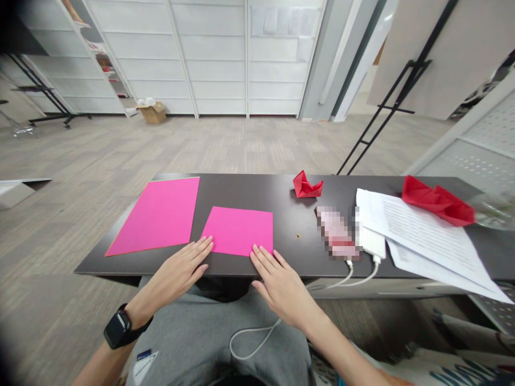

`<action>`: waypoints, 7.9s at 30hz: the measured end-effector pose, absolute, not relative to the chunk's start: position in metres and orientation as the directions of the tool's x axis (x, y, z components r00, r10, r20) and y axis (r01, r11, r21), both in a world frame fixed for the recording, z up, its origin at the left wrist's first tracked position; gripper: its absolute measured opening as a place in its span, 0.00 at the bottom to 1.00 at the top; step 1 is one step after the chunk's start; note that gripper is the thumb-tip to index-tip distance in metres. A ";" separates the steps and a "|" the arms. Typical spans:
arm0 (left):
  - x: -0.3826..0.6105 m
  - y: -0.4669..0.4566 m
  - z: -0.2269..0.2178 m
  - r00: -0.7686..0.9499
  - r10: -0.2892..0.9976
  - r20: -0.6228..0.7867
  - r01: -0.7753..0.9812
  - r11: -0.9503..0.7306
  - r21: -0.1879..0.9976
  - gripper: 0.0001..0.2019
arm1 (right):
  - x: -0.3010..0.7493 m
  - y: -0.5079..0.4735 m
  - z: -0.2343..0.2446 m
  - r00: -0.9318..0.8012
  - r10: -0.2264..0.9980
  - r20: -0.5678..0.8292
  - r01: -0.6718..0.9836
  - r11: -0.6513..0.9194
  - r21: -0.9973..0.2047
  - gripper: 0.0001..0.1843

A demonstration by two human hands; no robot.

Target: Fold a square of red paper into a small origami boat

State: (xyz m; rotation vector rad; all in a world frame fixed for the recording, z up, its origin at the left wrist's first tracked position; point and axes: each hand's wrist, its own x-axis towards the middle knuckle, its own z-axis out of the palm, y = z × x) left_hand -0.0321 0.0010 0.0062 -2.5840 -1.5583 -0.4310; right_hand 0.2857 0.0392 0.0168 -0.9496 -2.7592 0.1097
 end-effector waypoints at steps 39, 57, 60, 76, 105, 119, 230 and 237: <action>0.041 -0.006 0.019 0.431 0.847 0.312 0.849 -0.498 0.177 0.26 | 0.313 0.031 0.008 -0.666 0.658 0.352 0.611 0.752 -0.249 0.26; 0.040 -0.001 0.016 0.471 0.786 0.400 0.777 -0.585 0.232 0.10 | 0.279 0.040 0.015 -0.711 0.569 0.414 0.427 0.816 -0.390 0.16; 0.037 0.000 0.013 0.433 0.795 0.425 0.774 -0.570 0.276 0.11 | 0.284 0.045 0.015 -0.688 0.601 0.408 0.461 0.795 -0.393 0.17; 0.015 0.029 0.026 -0.016 0.973 0.231 0.657 -0.164 0.736 0.10 | 0.282 0.109 0.033 -0.488 0.854 0.183 0.303 0.362 -0.881 0.21; -0.001 0.030 0.008 -0.061 0.939 0.339 0.787 -0.164 0.594 0.15 | 0.258 0.117 0.019 -0.607 0.716 0.344 0.435 0.662 -0.610 0.29; 0.000 0.032 0.010 -0.121 0.911 0.393 0.761 -0.169 0.626 0.12 | 0.253 0.110 0.021 -0.525 0.775 0.352 0.536 0.622 -0.571 0.12; 0.030 -0.026 0.017 0.551 0.508 0.662 0.656 -0.754 0.033 0.08 | 0.279 0.071 0.010 -0.773 0.380 0.508 0.317 0.925 -0.210 0.13; 0.029 -0.027 0.018 0.552 0.512 0.657 0.656 -0.754 0.036 0.08 | 0.280 0.071 0.009 -0.768 0.393 0.506 0.316 0.919 -0.234 0.13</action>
